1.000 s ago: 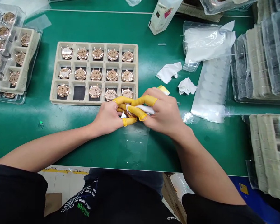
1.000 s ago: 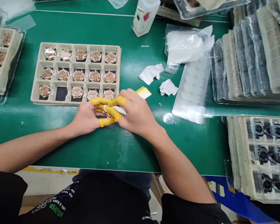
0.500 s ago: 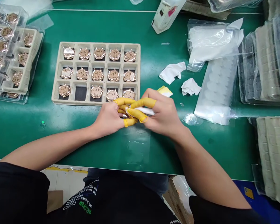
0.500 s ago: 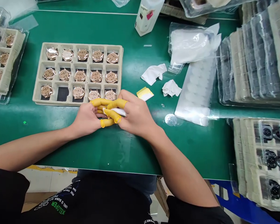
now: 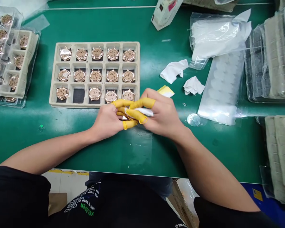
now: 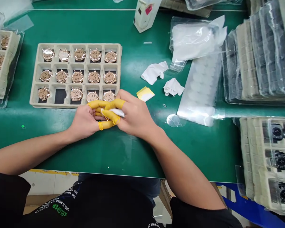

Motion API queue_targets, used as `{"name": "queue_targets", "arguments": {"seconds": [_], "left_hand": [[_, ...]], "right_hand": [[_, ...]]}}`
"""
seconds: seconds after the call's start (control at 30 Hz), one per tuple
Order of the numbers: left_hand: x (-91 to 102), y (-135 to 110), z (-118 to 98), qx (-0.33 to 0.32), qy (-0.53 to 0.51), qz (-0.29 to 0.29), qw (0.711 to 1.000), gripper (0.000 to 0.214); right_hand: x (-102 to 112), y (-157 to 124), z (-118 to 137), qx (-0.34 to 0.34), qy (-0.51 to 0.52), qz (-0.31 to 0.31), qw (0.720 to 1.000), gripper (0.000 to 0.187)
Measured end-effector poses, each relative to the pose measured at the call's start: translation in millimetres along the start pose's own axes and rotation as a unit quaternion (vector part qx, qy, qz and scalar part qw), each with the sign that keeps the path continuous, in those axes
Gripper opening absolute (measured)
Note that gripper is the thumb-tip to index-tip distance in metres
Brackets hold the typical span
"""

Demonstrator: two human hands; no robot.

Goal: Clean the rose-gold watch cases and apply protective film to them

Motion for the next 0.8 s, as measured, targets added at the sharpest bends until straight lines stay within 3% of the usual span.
{"name": "queue_targets", "arguments": {"seconds": [0.07,0.2,0.33,0.47,0.7,0.8], "left_hand": [[2.6,0,-1,-0.002,0.004,-0.015,1.000,0.063],[1.4,-1,1,0.005,0.002,-0.008,1.000,0.065],[2.9,-1,2,-0.001,-0.012,-0.017,1.000,0.066],[0.7,-1,2,0.000,0.002,-0.008,1.000,0.065],[2.0,0,-2,-0.017,0.006,-0.012,1.000,0.064],[5.1,0,-3,-0.029,0.020,-0.023,0.999,0.064]], "right_hand": [[5,0,-5,-0.018,-0.017,-0.026,0.999,0.009],[-5,-1,0,0.027,0.031,0.028,0.999,0.005],[5,-1,-3,0.012,-0.001,-0.041,0.999,0.002],[1,-2,-2,0.018,0.016,0.002,1.000,0.002],[-4,-2,-1,-0.014,-0.002,-0.015,1.000,0.007],[11,-2,-20,-0.075,-0.058,-0.051,0.994,0.012]]}}
Point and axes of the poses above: each hand's wrist, its own y-axis towards the middle knuckle, its own x-axis out of the back of the hand, z = x × y, the point moved 9 cm from there along y, towards the middle knuckle, and after that the axes turned 5 degrees about -x, right-handed, at the moved point
